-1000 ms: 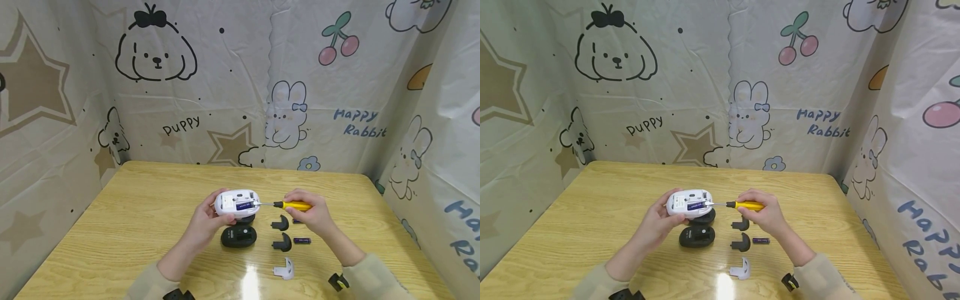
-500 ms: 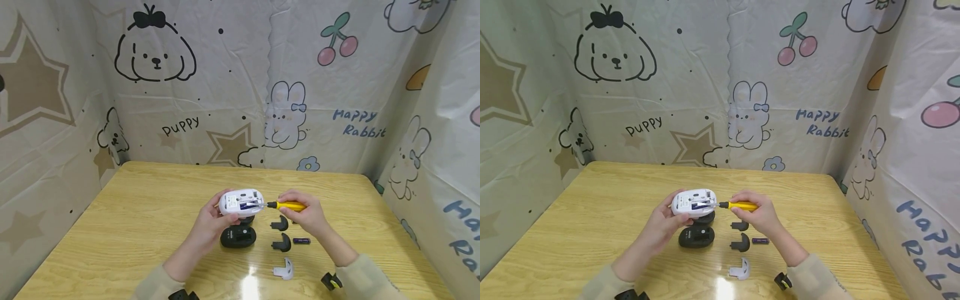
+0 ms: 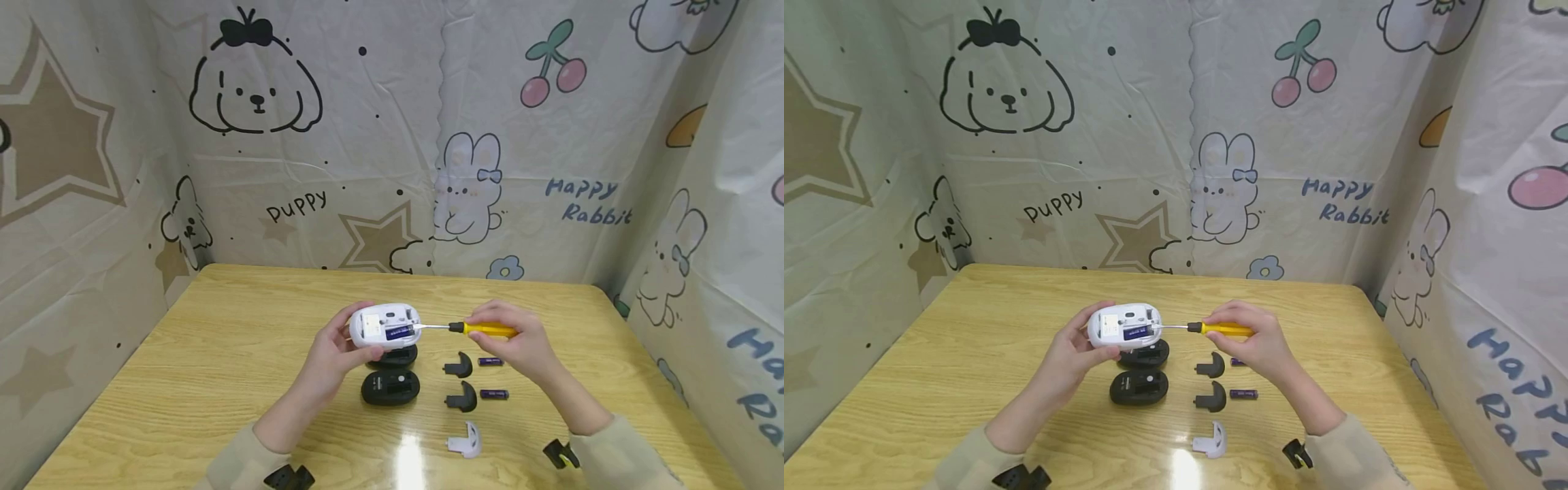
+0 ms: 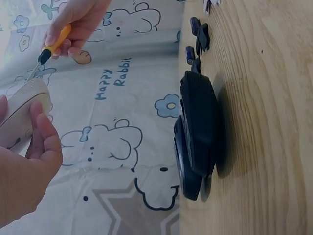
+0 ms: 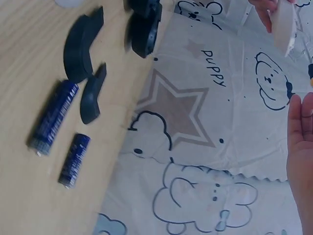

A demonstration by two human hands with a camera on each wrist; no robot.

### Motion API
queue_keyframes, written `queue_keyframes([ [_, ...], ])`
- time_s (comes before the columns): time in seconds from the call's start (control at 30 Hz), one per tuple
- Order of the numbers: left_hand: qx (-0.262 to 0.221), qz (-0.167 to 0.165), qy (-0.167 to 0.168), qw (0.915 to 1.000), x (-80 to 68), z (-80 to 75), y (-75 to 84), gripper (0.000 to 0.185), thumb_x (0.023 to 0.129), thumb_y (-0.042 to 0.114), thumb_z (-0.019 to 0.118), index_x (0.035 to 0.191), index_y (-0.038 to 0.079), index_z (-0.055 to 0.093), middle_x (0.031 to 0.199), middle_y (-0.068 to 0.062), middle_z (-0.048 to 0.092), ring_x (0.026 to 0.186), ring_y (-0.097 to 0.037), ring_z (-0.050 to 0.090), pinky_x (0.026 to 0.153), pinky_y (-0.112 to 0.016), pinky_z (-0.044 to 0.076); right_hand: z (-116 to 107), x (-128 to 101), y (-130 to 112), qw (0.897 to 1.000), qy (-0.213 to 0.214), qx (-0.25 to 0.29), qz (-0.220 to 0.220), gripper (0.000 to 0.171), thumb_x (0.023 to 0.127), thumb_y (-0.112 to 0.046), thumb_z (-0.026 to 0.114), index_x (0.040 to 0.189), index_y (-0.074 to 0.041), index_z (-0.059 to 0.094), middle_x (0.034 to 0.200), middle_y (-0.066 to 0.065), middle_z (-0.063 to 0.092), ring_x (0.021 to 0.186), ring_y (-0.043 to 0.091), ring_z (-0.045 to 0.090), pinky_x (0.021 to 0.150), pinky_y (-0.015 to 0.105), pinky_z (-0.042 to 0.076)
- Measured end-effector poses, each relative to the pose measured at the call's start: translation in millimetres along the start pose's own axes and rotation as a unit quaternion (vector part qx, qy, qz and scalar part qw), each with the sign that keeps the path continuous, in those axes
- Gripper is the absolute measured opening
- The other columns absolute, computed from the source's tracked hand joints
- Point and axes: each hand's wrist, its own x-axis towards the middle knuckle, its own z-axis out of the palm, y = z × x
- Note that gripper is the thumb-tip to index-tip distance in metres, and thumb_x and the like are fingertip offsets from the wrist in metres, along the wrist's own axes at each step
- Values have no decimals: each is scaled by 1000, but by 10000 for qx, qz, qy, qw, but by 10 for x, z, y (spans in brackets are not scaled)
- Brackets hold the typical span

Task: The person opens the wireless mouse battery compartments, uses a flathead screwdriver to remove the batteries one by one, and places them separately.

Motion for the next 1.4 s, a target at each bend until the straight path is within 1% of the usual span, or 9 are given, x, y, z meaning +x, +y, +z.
queue_keyframes([
  [0.1,223,19,-3,9997,-2,-7,7,71,76,-1,75,138,14,43,129,-18,49,103,-23,56,78,-25,54,-29,31,-34,9992,-74,-303,-255,30,62,18,73,86,0,70,86,9,67,87,7,61,75,11,50],
  [0.23,486,23,17,9988,-7,-12,22,69,76,0,76,134,20,47,127,-17,51,101,-23,58,76,-25,55,-57,-8,138,9959,-217,-549,-691,30,65,10,76,90,-6,72,88,5,67,85,10,61,72,11,49],
  [0.43,778,21,89,9969,-32,2,77,67,75,1,77,132,23,50,125,-15,54,102,-24,60,77,-28,56,-62,-17,262,9887,-311,-606,-1338,16,79,-10,74,94,-11,73,89,1,67,79,10,61,62,13,49],
  [0.63,1060,59,90,9943,-28,0,91,67,75,3,78,132,25,50,124,-14,55,99,-24,62,77,-29,57,-54,2,243,9849,-290,-790,-1516,18,89,-26,66,93,-11,73,88,0,66,77,10,61,60,13,48],
  [0.93,1329,186,114,9909,-28,-11,90,66,74,3,78,130,26,52,121,-13,57,96,-24,63,75,-28,57,-41,52,139,9764,-238,-1023,-1888,19,90,-26,64,91,-9,73,86,1,66,71,11,61,60,13,50],
  [1.1,1289,251,53,9913,-27,-21,85,66,75,4,78,131,25,51,122,-14,57,95,-24,63,75,-29,57,-38,53,136,9770,-237,-1001,-1868,20,90,-25,63,90,-8,73,86,1,66,71,10,61,59,13,50],
  [1.2,1115,230,-42,9935,-32,-32,78,66,76,3,77,133,24,50,124,-14,54,98,-25,61,76,-29,57,-34,33,148,9828,-281,-764,-1659,17,88,-23,66,91,-7,73,86,2,66,74,10,60,61,12,49],
  [1.3,848,155,-141,9962,-35,-45,66,66,77,3,76,134,23,49,127,-13,50,102,-25,58,77,-29,57,-24,11,135,9903,-289,-335,-1314,10,81,-8,72,90,-4,72,86,5,66,78,11,60,66,12,51],
  [1.4,556,116,-259,9980,-33,-52,49,68,77,3,76,136,20,47,131,-15,46,108,-25,56,80,-29,56,-14,7,67,9953,-208,-18,-947,22,69,10,74,88,-1,71,85,9,66,82,11,61,71,12,51],
])
